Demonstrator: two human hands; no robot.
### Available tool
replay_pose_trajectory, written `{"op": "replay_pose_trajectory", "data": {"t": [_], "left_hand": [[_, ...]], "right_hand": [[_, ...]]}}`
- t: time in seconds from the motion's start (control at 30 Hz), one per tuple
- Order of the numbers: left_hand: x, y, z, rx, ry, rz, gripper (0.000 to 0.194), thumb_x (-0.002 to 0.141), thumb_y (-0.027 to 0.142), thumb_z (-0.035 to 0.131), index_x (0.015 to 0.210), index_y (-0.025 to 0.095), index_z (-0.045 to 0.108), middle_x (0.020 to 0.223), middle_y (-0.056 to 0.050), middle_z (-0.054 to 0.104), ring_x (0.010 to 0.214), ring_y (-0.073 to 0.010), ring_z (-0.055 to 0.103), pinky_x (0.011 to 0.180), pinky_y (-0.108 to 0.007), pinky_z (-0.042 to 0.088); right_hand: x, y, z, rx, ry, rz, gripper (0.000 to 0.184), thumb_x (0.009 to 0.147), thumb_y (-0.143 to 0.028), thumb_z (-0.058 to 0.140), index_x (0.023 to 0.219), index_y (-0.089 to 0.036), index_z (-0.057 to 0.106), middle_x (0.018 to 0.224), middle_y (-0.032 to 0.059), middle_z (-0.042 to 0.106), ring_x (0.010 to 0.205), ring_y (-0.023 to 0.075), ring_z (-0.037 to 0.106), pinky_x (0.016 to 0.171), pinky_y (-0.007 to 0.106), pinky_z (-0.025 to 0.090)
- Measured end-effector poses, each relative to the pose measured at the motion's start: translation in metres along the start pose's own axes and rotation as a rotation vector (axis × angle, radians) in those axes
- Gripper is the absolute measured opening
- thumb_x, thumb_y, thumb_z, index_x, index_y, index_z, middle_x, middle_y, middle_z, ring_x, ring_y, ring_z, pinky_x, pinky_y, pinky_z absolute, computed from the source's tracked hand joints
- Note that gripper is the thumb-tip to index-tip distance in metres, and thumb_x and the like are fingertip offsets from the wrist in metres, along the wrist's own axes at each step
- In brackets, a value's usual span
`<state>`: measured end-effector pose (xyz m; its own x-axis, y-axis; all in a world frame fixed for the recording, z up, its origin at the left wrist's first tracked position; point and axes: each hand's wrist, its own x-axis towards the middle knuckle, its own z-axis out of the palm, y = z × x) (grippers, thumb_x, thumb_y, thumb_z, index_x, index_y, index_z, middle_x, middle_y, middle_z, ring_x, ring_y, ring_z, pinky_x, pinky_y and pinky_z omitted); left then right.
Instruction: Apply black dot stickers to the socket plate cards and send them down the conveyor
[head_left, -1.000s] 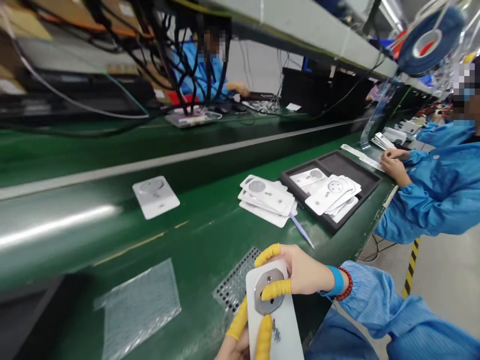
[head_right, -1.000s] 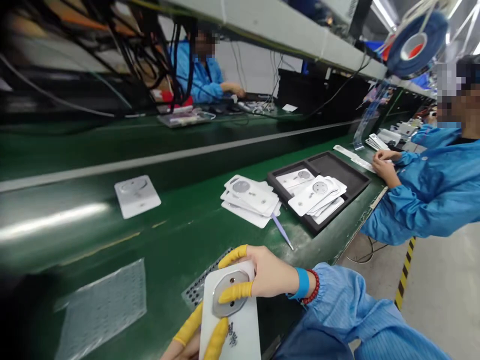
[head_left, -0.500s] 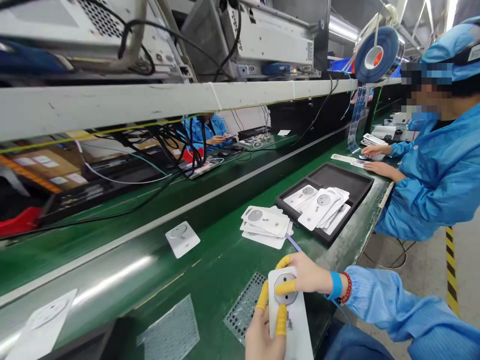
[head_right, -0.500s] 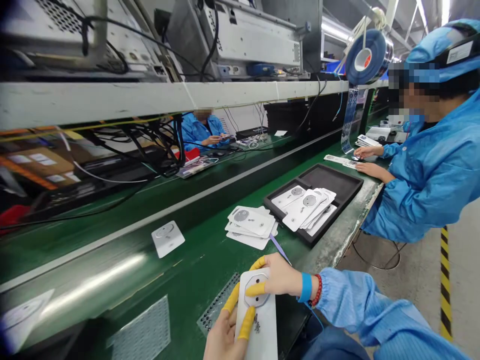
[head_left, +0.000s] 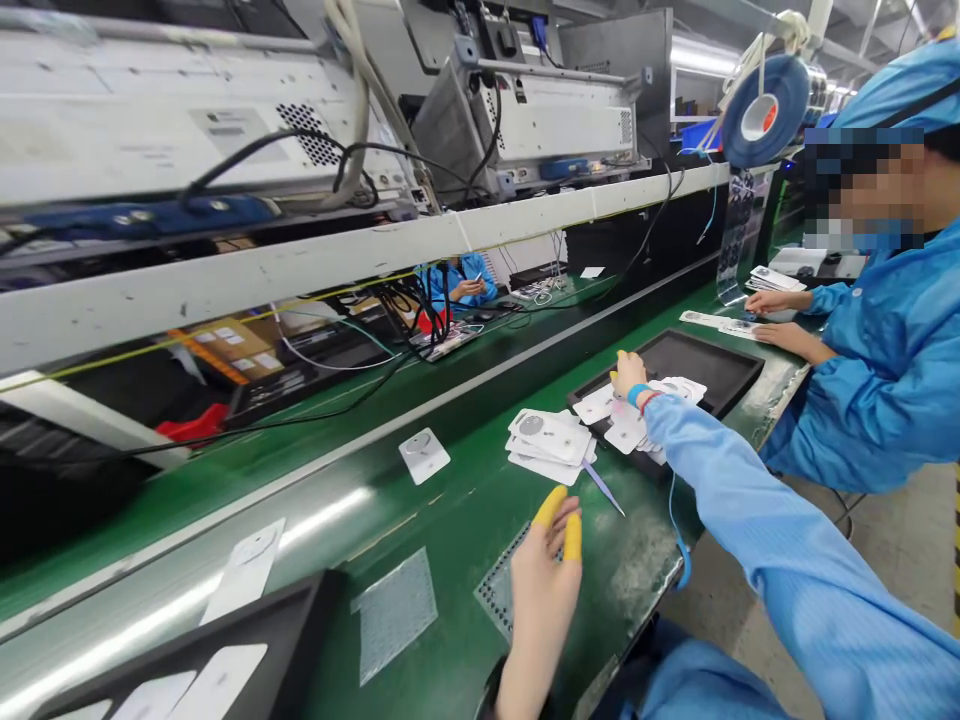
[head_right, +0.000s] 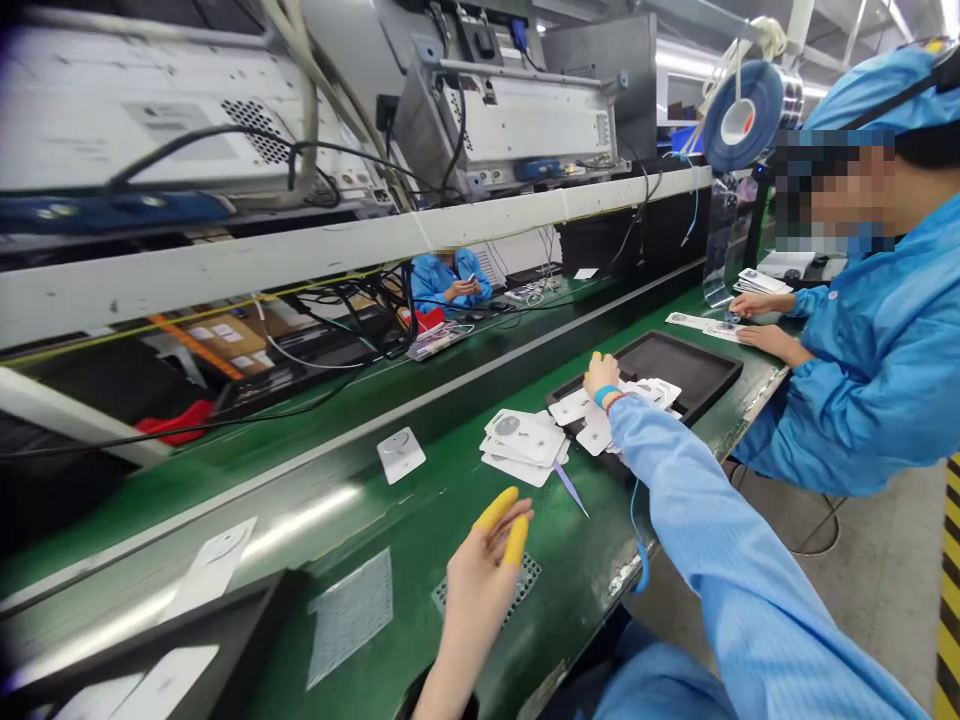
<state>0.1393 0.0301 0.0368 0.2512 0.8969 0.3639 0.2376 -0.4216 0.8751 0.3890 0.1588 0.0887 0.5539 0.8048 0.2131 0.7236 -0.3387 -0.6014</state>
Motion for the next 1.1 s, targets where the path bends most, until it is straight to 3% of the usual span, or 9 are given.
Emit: {"op": "replay_pose_trajectory", "data": {"t": [0.13,0.23,0.43,0.6,0.73,0.83,0.87,0.97,1.1], "left_hand": [[0.017,0.012,0.051,0.061,-0.086,0.148,0.035,0.08,0.031,0.069,0.112,0.017,0.065,0.11,-0.013,0.074,0.104,-0.0272,0.069,0.09,-0.042,0.056],[0.005,0.013,0.069,0.135,-0.106,0.221,0.025,0.081,0.032,0.071,0.1,0.017,0.067,0.091,-0.009,0.075,0.084,-0.0243,0.071,0.078,-0.037,0.057],[-0.05,0.004,0.059,0.279,-0.08,0.353,0.018,0.092,0.03,0.057,0.093,0.014,0.064,0.074,-0.005,0.069,0.059,-0.015,0.062,0.058,-0.027,0.051],[-0.08,-0.005,0.047,0.356,-0.22,0.494,0.025,0.092,0.035,0.059,0.079,0.015,0.061,0.071,0.001,0.062,0.059,-0.0108,0.057,0.057,-0.026,0.049],[-0.09,-0.022,0.016,0.383,-0.235,0.462,0.023,0.093,0.035,0.059,0.085,0.014,0.062,0.076,0.001,0.062,0.062,-0.0109,0.058,0.059,-0.027,0.052],[-0.095,-0.029,0.003,0.392,-0.2,0.363,0.02,0.095,0.033,0.058,0.095,0.014,0.063,0.085,-0.001,0.064,0.069,-0.0128,0.062,0.063,-0.03,0.054],[-0.097,-0.028,0.007,0.39,-0.202,0.328,0.019,0.095,0.032,0.057,0.098,0.014,0.063,0.088,-0.002,0.065,0.071,-0.0135,0.063,0.065,-0.031,0.055],[-0.106,-0.017,0.046,0.354,-0.309,0.258,0.018,0.095,0.031,0.057,0.099,0.015,0.064,0.092,-0.003,0.067,0.077,-0.015,0.065,0.071,-0.034,0.056],[-0.109,0.003,0.119,0.216,-0.504,0.184,0.021,0.093,0.031,0.06,0.106,0.015,0.063,0.099,-0.005,0.068,0.084,-0.0176,0.067,0.077,-0.038,0.056]], "right_hand": [[-0.04,-0.004,0.023,0.169,-0.107,-0.149,0.033,0.095,-0.032,0.059,0.124,-0.017,0.056,0.125,0.0095,0.059,0.107,0.0228,0.062,0.089,0.044,0.054],[-0.082,-0.004,0.035,0.302,-0.212,-0.22,0.032,0.095,-0.032,0.059,0.122,-0.016,0.057,0.122,0.0089,0.061,0.103,0.0214,0.064,0.087,0.042,0.055],[-0.144,0.003,0.036,0.513,-0.298,-0.256,0.03,0.095,-0.032,0.058,0.121,-0.017,0.058,0.12,0.0086,0.062,0.101,0.0204,0.064,0.086,0.041,0.056],[-0.193,0.022,0.027,0.636,-0.389,-0.262,0.028,0.096,-0.029,0.057,0.119,-0.015,0.058,0.115,0.0083,0.064,0.1,0.0202,0.065,0.086,0.041,0.056],[-0.259,0.054,-0.012,0.675,-0.527,-0.316,0.028,0.095,-0.016,0.05,0.121,-0.018,0.06,0.116,0.0087,0.067,0.108,0.0191,0.065,0.099,0.041,0.052],[-0.311,0.088,-0.073,0.645,-0.703,-0.418,0.039,0.086,-0.016,0.06,0.125,-0.022,0.062,0.127,0.0081,0.065,0.123,0.0224,0.058,0.111,0.043,0.042],[-0.325,0.101,-0.095,0.603,-0.853,-0.463,0.046,0.088,-0.019,0.059,0.133,-0.023,0.056,0.139,0.0089,0.057,0.133,0.023,0.05,0.113,0.042,0.039],[-0.351,0.137,-0.148,0.488,-1.083,-0.397,0.038,0.096,-0.032,0.051,0.133,-0.029,0.058,0.151,0.0058,0.044,0.138,0.0235,0.044,0.114,0.042,0.039],[-0.343,0.15,-0.154,0.456,-0.908,-0.24,0.04,0.09,-0.043,0.06,0.13,-0.035,0.06,0.142,0.0083,0.055,0.132,0.027,0.051,0.111,0.046,0.043]]}}
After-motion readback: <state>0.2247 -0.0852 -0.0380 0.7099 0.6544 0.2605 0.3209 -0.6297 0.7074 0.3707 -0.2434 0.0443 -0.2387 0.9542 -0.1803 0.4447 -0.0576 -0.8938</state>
